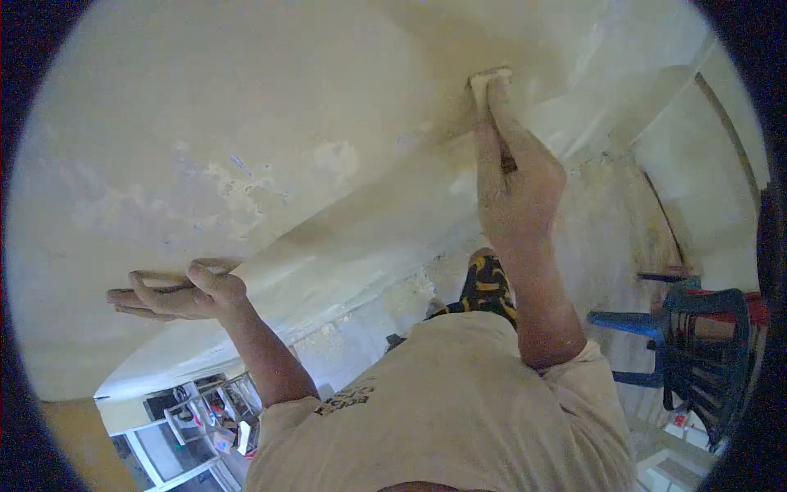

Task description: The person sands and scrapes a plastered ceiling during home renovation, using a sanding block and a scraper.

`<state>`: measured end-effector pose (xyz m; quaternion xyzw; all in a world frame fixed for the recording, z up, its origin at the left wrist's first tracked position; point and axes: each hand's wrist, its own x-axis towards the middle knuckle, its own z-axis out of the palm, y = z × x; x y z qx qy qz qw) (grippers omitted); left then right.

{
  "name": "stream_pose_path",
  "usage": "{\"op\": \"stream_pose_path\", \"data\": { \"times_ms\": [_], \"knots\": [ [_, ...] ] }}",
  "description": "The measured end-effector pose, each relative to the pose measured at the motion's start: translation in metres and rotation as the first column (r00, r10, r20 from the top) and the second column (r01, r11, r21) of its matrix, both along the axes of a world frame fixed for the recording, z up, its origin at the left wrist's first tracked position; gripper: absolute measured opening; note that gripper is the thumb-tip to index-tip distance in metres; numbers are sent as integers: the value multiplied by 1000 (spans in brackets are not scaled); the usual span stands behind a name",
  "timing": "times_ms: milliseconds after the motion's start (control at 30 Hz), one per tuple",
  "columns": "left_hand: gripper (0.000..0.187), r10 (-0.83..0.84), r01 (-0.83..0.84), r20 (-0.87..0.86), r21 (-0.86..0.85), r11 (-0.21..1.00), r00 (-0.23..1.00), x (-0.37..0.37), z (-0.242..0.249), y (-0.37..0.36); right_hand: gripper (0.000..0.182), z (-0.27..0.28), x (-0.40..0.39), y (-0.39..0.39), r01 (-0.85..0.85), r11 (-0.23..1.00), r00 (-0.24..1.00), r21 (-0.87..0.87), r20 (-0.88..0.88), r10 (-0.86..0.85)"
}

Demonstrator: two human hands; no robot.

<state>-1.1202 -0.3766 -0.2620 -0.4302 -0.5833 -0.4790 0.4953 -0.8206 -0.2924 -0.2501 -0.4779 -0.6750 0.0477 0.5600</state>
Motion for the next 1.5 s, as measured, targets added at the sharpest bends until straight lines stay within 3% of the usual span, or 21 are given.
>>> {"op": "stream_pose_path", "data": {
  "times_ms": [133, 200, 633, 700, 800, 900, 1000, 1133, 1200, 1300, 1400, 1500],
  "knots": [
    [69, 21, -21, -52, -8, 1000, 998, 1, 3, 1, 39, -15, 2, -2, 7, 999, 998, -40, 66, -4],
    [69, 33, -35, -79, -21, 999, 996, 2, 3, 2, 34, -17, 2, 4, 21, 995, 999, 94, -35, -18],
    [69, 24, -24, -22, 18, 1000, 999, 15, 1, -3, 37, -11, 12, -4, 15, 1000, 1000, 13, 3, -15],
    [69, 11, -9, -34, 38, 999, 999, 17, 5, -2, 38, -16, 10, -4, -2, 1000, 996, 6, -94, 3],
    [65, 5, -5, -10, 17, 1000, 1000, 10, 2, -5, 37, -6, 10, -8, 19, 1000, 1000, -18, -23, -19],
    [68, -72, 68, 125, 37, 997, 989, -3, -7, -4, 37, -10, 8, -11, 36, 999, 999, -21, 23, -35],
    [68, -24, 24, 61, 6, 1000, 998, 10, 5, -4, 37, 9, 8, -3, 17, 999, 999, 40, -35, -16],
    [70, 17, -17, -7, -1, 1000, 1000, 5, 8, -3, 37, -6, 5, -4, 7, 1000, 1000, 27, 3, -7],
    [70, 37, -37, -24, 2, 999, 999, 5, 5, -3, 39, -26, 3, -3, -41, 998, 997, 46, -66, 44],
    [71, 0, 0, -27, 17, 1000, 1000, 7, 5, -4, 38, 5, 11, 1, 2, 1000, 1000, 21, 12, -2],
    [70, 21, -20, -60, 10, 1000, 998, 2, 1, 2, 38, -24, 5, 3, -15, 1000, 1000, 6, -21, 15],
    [70, -28, 26, 24, 56, 998, 999, 3, -10, 6, 37, -65, 1, 0, -54, 999, 997, -4, -64, 53]
  ]
}}
